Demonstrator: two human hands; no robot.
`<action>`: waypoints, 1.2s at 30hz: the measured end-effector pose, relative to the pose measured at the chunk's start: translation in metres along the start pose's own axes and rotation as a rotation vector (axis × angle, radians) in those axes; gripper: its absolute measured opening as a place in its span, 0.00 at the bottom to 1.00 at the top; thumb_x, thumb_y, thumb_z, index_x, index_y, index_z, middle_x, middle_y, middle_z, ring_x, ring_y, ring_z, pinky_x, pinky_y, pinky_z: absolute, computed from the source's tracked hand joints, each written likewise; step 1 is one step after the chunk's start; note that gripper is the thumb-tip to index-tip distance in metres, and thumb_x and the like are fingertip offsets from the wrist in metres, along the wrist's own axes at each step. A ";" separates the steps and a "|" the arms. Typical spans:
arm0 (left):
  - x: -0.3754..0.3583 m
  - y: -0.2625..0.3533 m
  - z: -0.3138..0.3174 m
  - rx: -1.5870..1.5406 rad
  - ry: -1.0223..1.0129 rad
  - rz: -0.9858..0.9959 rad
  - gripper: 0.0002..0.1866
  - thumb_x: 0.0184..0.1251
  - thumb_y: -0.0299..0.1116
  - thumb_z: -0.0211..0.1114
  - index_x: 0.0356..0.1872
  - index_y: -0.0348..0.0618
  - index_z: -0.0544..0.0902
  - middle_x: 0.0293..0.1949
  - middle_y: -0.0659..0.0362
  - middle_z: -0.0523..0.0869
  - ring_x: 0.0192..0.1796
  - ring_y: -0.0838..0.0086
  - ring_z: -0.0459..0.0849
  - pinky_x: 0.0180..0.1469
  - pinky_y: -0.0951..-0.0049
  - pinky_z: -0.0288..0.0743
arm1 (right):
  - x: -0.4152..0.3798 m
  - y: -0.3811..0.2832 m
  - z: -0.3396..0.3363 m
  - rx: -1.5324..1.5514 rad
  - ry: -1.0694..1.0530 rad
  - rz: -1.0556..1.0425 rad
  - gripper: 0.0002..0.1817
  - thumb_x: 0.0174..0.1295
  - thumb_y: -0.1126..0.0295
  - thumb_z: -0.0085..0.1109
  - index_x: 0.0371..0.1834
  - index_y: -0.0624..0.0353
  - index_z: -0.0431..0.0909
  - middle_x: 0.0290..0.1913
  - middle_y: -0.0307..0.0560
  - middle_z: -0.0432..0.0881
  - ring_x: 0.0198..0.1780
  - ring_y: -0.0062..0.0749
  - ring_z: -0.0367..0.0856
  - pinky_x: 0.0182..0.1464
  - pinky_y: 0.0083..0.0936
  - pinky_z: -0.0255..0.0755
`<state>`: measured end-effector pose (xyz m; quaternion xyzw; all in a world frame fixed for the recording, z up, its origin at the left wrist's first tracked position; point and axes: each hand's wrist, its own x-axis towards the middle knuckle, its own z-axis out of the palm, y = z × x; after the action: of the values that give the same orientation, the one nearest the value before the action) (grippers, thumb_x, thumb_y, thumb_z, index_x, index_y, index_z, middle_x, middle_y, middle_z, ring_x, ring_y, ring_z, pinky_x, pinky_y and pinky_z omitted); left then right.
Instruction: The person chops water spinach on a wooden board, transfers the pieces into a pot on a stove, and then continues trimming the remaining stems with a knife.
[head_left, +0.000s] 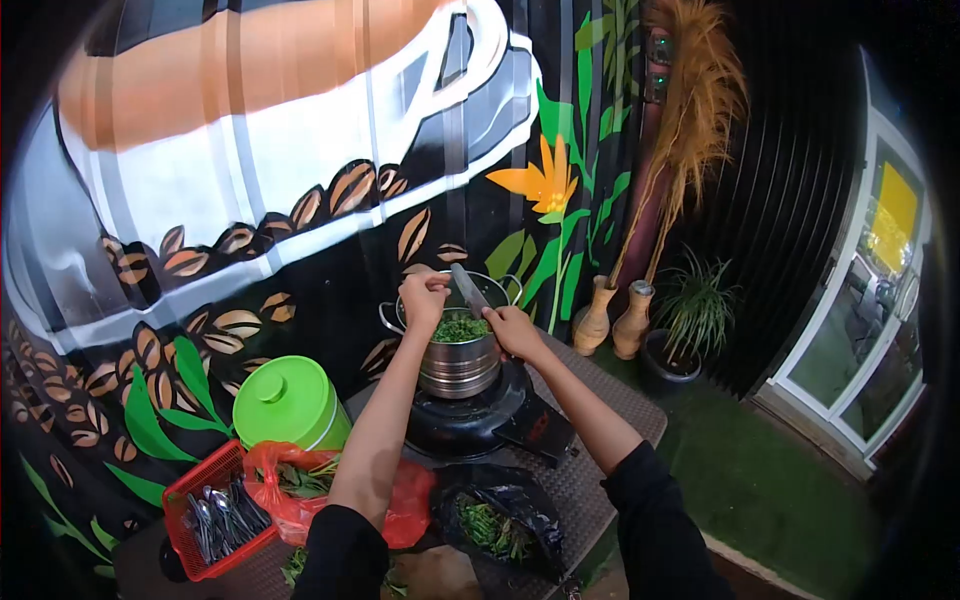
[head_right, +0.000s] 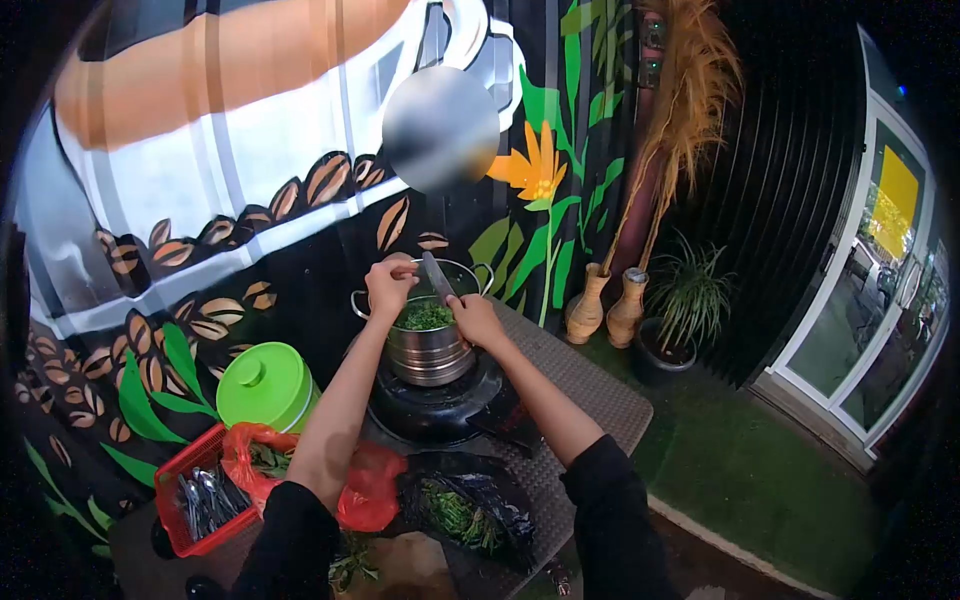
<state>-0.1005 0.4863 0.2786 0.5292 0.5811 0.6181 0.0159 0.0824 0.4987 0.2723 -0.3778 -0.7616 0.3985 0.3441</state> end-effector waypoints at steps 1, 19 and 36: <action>-0.001 -0.001 0.002 -0.041 -0.062 -0.019 0.12 0.44 0.19 0.67 0.34 0.37 0.86 0.31 0.52 0.87 0.37 0.70 0.87 0.43 0.73 0.79 | 0.004 0.005 -0.001 -0.004 -0.037 -0.004 0.24 0.66 0.57 0.46 0.20 0.70 0.73 0.10 0.50 0.73 0.11 0.37 0.75 0.18 0.33 0.70; -0.015 -0.018 0.001 0.308 -0.376 0.021 0.07 0.45 0.31 0.71 0.25 0.41 0.87 0.23 0.51 0.85 0.30 0.62 0.85 0.37 0.66 0.79 | 0.010 0.019 0.011 -0.075 -0.007 -0.015 0.24 0.66 0.58 0.46 0.23 0.70 0.74 0.10 0.48 0.73 0.10 0.33 0.74 0.14 0.28 0.67; -0.035 0.008 -0.011 0.641 -0.363 0.265 0.09 0.51 0.40 0.68 0.27 0.48 0.88 0.46 0.61 0.83 0.53 0.63 0.72 0.55 0.56 0.58 | -0.006 0.014 0.007 -0.133 0.082 -0.057 0.23 0.64 0.57 0.50 0.27 0.71 0.75 0.10 0.49 0.72 0.09 0.33 0.74 0.14 0.28 0.67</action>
<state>-0.0884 0.4540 0.2649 0.6784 0.6591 0.2985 -0.1276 0.0835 0.4971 0.2561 -0.3940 -0.7821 0.3211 0.3605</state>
